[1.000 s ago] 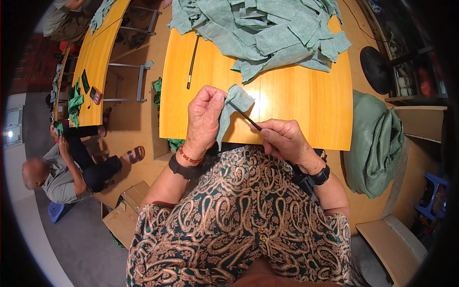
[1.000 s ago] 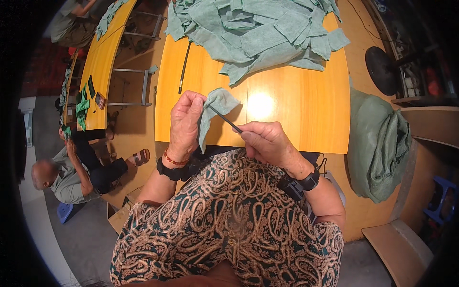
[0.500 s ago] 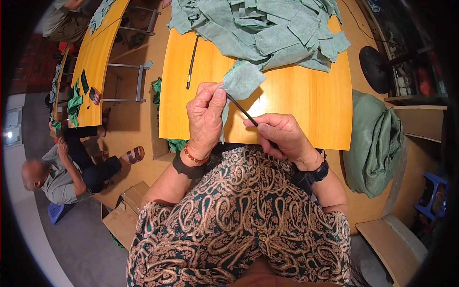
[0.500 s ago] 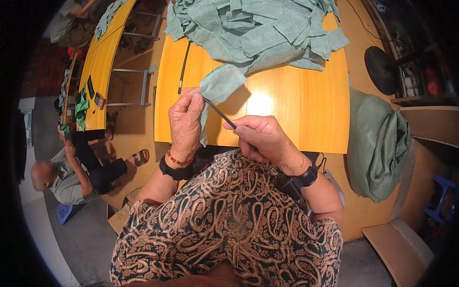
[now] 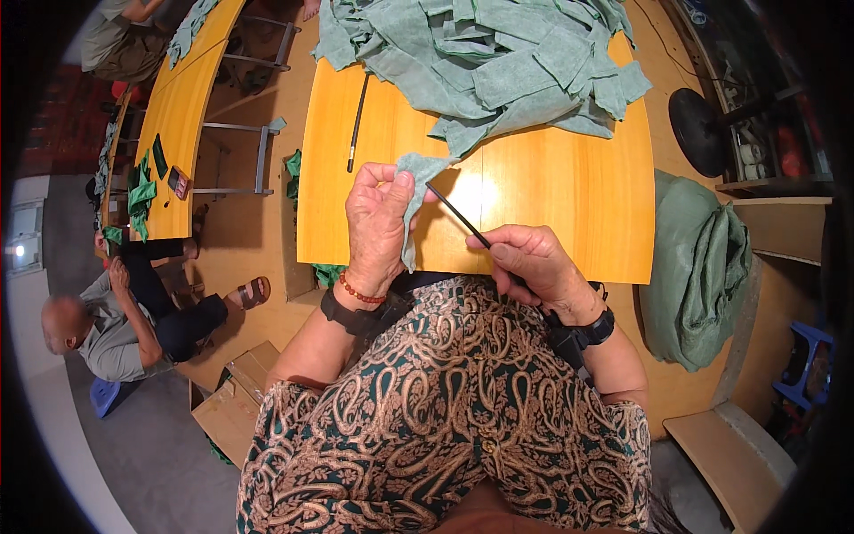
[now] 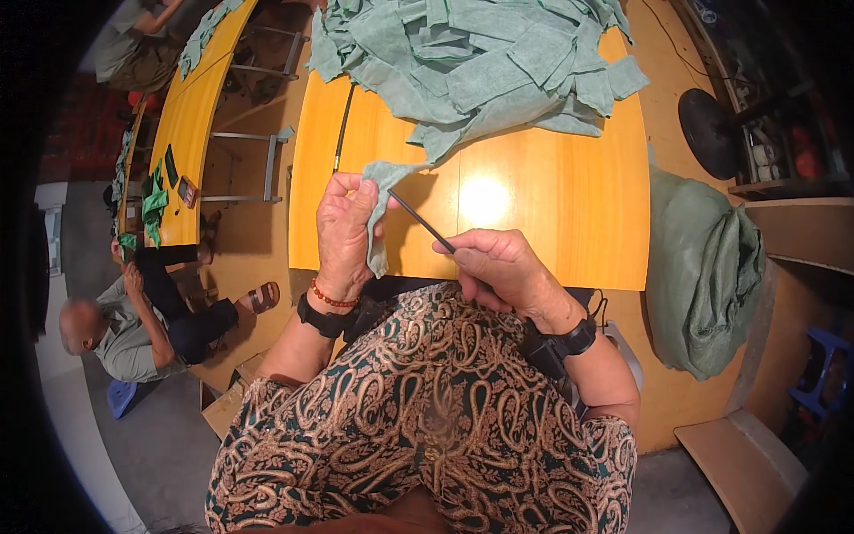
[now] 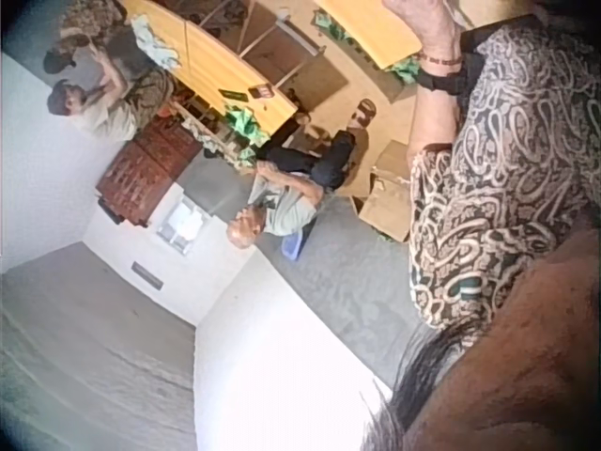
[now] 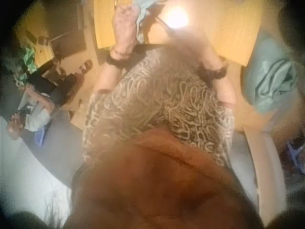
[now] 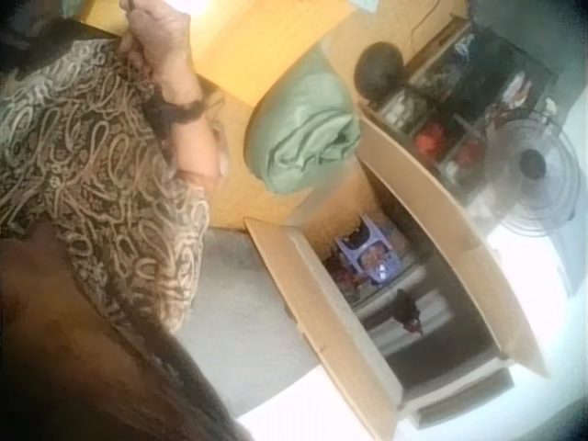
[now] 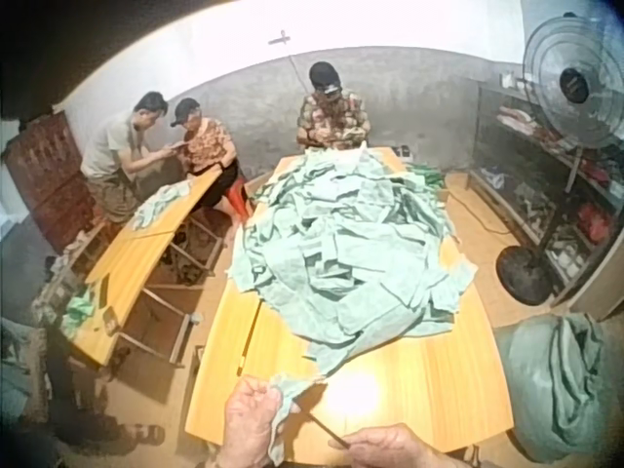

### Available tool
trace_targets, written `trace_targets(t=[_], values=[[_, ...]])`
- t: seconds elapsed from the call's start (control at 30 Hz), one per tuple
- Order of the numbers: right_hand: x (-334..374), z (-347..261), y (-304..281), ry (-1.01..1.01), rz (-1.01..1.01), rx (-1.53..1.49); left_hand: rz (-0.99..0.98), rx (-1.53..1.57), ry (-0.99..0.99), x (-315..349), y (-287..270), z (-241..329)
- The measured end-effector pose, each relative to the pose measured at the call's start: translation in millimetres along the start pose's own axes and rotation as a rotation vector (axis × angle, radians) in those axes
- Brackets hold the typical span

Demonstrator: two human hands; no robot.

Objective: The person sits at a wooden table and repeatedly folds small, light green fabric pieces using a thin black rod. They pick up a piece, wrap it around the rod, and fold it into a compact shape before placing it on a growing pile.

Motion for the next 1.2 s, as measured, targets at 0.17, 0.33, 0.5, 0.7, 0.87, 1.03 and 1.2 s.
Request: trace_targets(t=[0.17,0.33,0.5,0.7,0.87,1.03,1.2], values=[[-4.0,3.5,0.7,0.02,-0.003,-0.009,-0.068,-0.01,-0.005,2.6,1.7,-6.9],[-0.4,7.0,1.1,0.048,-0.005,0.011,-0.06,-0.02,-0.03,0.9,2.9,-6.4],[5.8,5.4,-0.4,0.035,0.001,0.021,-0.11,0.094,-0.16,2.1,0.2,-15.8],[7.1,6.2,-5.3,0.041,0.04,0.042,-0.132,0.162,-0.162,-0.1,1.0,-21.5],[6.1,4.5,-3.8,0.036,0.015,0.039,-0.116,0.219,-0.224,2.7,1.8,-26.4],[4.4,8.3,-4.3,0.027,0.028,0.037,-0.235,0.232,-0.264,3.8,2.9,-27.2],[1.3,6.9,-5.4,0.018,0.057,0.038,-0.136,-0.052,-0.043,-2.1,7.8,-11.0]])
Point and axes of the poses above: each hand's wrist, its own x-axis away from the middle knuckle, its own y-axis out of the palm, z = x × y, the point moved 9 cm from there along -x, towards the middle knuckle, and after that the axes turned 7 degrees about -z, right-handed, at the moved point
